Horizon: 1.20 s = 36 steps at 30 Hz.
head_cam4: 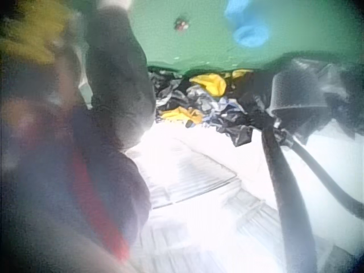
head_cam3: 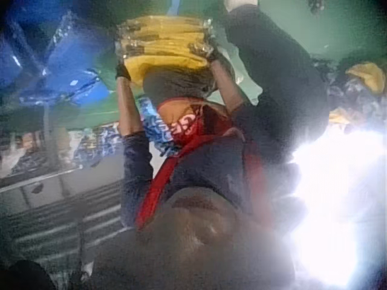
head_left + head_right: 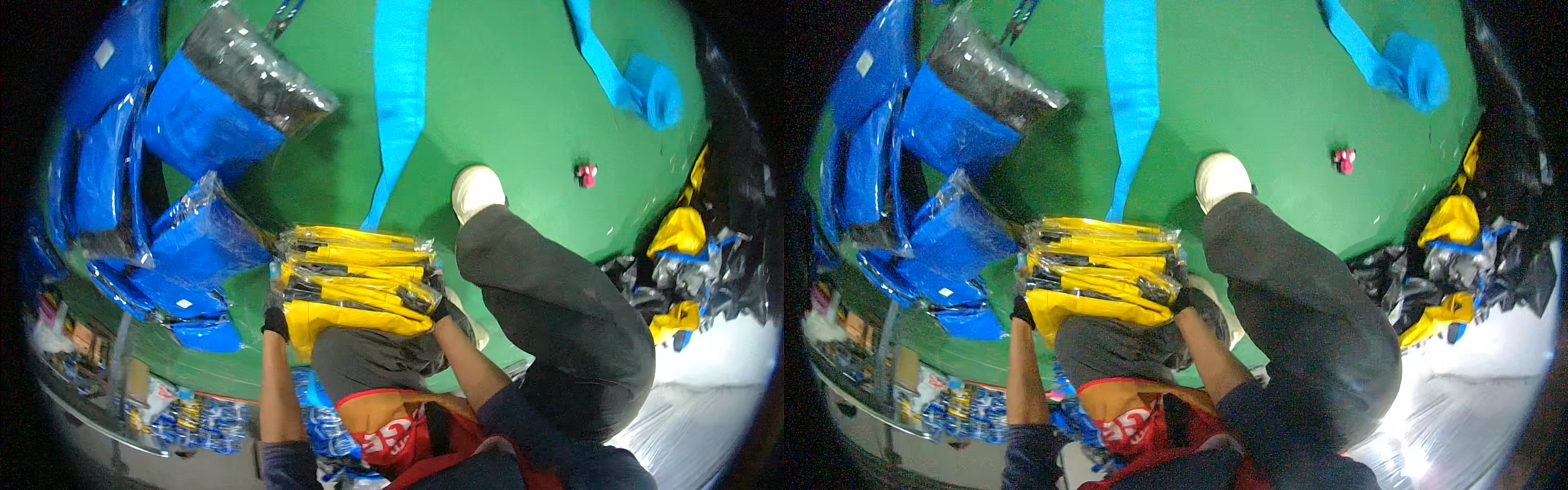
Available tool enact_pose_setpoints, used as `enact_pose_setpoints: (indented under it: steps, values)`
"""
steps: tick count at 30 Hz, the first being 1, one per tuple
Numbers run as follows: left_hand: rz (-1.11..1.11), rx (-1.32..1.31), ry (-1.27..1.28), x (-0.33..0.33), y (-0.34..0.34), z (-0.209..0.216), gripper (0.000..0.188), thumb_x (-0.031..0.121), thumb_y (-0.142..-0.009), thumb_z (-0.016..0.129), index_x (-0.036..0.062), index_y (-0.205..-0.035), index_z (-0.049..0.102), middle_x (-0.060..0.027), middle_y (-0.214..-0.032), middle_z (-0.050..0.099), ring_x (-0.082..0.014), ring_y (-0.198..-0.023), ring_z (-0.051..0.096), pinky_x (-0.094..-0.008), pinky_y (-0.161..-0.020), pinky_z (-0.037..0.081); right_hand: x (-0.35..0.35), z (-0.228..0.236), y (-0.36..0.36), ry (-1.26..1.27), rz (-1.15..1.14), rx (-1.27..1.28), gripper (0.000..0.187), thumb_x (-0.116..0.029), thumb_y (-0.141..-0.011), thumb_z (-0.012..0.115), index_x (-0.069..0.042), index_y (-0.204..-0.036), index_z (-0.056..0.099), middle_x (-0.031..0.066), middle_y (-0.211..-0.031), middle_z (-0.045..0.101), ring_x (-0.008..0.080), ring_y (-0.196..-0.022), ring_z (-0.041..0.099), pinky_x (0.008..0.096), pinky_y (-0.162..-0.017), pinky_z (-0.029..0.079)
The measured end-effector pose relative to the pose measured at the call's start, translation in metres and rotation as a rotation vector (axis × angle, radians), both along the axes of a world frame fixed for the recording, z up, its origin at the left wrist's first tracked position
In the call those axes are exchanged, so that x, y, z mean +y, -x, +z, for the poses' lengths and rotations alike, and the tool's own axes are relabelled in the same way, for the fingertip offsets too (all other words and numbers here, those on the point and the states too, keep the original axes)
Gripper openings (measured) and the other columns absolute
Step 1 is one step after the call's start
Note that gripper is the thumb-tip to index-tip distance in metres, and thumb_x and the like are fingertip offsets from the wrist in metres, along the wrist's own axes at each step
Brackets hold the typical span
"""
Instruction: The person folds yellow and blue bags, places each into a clear plastic bag, and seals it. They then gather multiple yellow bags, stack them, and secure the stack with a blue strap.
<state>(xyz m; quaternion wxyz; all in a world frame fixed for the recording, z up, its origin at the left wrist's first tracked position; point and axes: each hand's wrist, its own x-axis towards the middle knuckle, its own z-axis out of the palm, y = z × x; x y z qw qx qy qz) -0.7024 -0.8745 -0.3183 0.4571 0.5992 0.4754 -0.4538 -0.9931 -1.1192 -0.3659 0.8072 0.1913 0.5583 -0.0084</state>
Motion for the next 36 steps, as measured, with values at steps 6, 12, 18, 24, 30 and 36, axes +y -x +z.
enact_pose_setpoints:
  steps: [6,12,18,24,30,36]
  values:
    - [-0.576,-0.515,-0.623,0.022,0.046,0.035,0.041,0.013,-0.091,0.048,0.0052,-0.131,0.044,-0.0154,-0.119,0.054,-0.0278,-0.101,0.056,-0.0387,-0.083,0.046,-0.048,0.068,-0.102,0.266,0.333,-0.149,0.058,-0.046,-0.094,0.030,-0.002,-0.129,0.043,0.0231,-0.127,0.047,0.0431,-0.115,0.047,0.0555,-0.096,0.038]
    - [0.728,-0.408,-0.368,0.022,0.157,0.037,0.051,0.022,-0.092,0.050,0.0057,-0.139,0.034,-0.0122,-0.108,0.055,-0.0232,-0.094,0.056,-0.0326,-0.087,0.044,0.013,0.135,-0.236,1.997,1.987,-0.530,0.079,-0.045,-0.084,0.055,0.000,-0.141,0.025,0.0269,-0.131,0.044,0.0435,-0.122,0.043,0.0556,-0.100,0.031]
    - [0.877,-0.596,-0.692,-0.019,0.167,-0.015,0.045,0.036,-0.094,0.051,0.0085,-0.128,0.044,-0.0115,-0.091,0.061,-0.0205,-0.060,0.056,-0.0324,-0.061,0.046,0.051,0.090,-0.265,1.342,2.075,-0.261,0.066,-0.032,-0.088,0.047,-0.006,-0.144,0.025,0.0253,-0.134,0.045,0.0395,-0.118,0.048,0.0388,-0.097,0.039]
    - [0.591,-0.346,-0.707,-0.025,0.129,0.013,0.037,0.033,-0.093,0.043,0.0071,-0.118,0.052,-0.0134,-0.099,0.061,-0.0269,-0.087,0.060,-0.0364,-0.075,0.047,0.055,0.080,-0.252,1.782,1.873,-0.493,0.059,-0.042,-0.091,0.041,-0.013,-0.143,0.034,0.0214,-0.124,0.055,0.0314,-0.098,0.060,0.0369,-0.081,0.047]
    - [1.127,-0.335,-0.527,-0.011,0.167,-0.015,0.032,0.027,-0.096,0.037,0.0137,-0.119,0.055,-0.0102,-0.121,0.053,-0.0258,-0.115,0.045,-0.0422,-0.099,0.031,0.038,0.036,-0.243,1.288,1.586,-0.351,0.059,-0.036,-0.092,0.048,-0.013,-0.144,0.030,0.0180,-0.120,0.058,0.0279,-0.095,0.059,0.0359,-0.080,0.047]
    - [1.491,-0.030,-0.773,0.035,0.281,-0.086,0.033,0.028,-0.092,0.042,0.0099,-0.117,0.055,-0.0125,-0.111,0.056,-0.0272,-0.104,0.049,-0.0458,-0.097,0.033,-0.058,-0.021,-0.286,1.522,1.700,0.939,0.090,-0.063,-0.075,0.062,0.006,-0.129,0.040,0.0225,-0.126,0.051,0.0384,-0.108,0.055,0.0436,-0.087,0.046]
